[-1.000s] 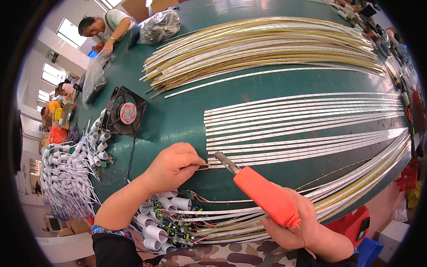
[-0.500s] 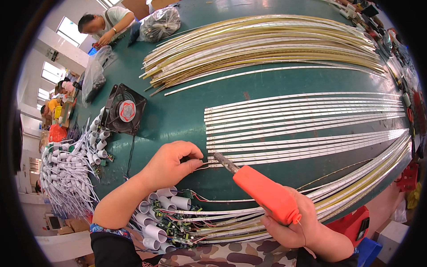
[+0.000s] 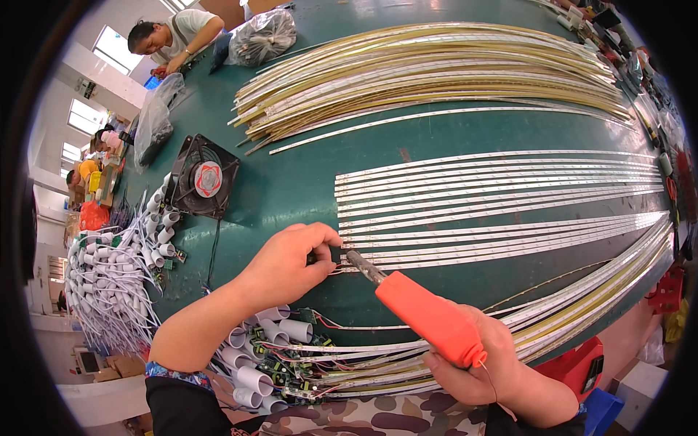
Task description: The person arranges LED strips on a workbench by hand and solders wires from circuit board components to each strip using a soldering gun.
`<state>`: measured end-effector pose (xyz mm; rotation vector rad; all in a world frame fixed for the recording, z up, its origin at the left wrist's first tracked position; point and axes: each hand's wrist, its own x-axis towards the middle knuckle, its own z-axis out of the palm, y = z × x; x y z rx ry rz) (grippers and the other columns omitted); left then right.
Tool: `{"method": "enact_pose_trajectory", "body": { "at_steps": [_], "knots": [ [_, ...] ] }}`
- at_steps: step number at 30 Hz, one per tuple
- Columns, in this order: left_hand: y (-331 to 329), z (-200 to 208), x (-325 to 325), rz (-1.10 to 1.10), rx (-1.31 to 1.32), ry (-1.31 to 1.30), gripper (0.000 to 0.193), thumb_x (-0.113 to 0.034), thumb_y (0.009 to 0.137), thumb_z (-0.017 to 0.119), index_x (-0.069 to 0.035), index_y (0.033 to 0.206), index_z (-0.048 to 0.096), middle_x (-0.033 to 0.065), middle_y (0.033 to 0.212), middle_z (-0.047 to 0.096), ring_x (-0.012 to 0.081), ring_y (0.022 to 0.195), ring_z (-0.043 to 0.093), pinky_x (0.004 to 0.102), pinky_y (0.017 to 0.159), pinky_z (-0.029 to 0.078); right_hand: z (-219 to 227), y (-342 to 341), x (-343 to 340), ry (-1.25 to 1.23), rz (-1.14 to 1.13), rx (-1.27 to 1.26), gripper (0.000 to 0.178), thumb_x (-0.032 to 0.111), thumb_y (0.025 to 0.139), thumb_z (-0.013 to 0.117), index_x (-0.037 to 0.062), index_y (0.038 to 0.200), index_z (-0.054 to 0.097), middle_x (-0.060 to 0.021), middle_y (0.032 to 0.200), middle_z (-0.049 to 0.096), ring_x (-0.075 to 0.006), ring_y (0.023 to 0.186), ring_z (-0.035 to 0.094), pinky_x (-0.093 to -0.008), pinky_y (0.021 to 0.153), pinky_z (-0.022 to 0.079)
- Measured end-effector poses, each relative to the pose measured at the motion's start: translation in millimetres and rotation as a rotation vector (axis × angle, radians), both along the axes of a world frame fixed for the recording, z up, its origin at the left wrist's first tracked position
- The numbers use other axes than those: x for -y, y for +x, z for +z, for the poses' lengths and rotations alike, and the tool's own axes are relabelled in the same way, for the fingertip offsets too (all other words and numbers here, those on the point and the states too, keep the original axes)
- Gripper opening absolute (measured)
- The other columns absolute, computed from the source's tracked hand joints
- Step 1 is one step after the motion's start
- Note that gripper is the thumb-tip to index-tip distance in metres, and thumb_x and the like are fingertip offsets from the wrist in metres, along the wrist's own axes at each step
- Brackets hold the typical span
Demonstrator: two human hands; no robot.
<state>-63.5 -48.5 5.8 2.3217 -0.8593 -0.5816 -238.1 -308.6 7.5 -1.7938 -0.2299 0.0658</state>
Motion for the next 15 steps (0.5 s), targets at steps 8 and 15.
{"method": "enact_pose_trajectory", "body": {
  "at_steps": [8,15],
  "knots": [
    [-0.6,-0.9,3.9,0.045,0.021,0.085,0.026,-0.005,0.077,0.063,-0.005,0.101,0.053,0.0048,0.076,0.062,0.0289,0.087,0.058,0.0403,0.081,0.045,5.6,8.0,-3.8,-0.181,0.069,0.105,0.055,-0.002,0.073,0.068,-0.008,0.125,0.051,-0.0148,0.096,0.065,-0.0283,0.077,0.065,-0.0339,0.069,0.052],
    [0.4,-4.5,3.4,0.022,0.046,0.087,0.026,-0.004,0.077,0.063,-0.005,0.1,0.053,0.0046,0.074,0.061,0.0286,0.085,0.058,0.0405,0.079,0.045,5.6,9.2,-5.7,-0.224,0.064,0.16,0.055,-0.001,0.073,0.069,-0.0078,0.125,0.052,-0.016,0.101,0.065,-0.0286,0.078,0.065,-0.0339,0.07,0.053]
  ]
}}
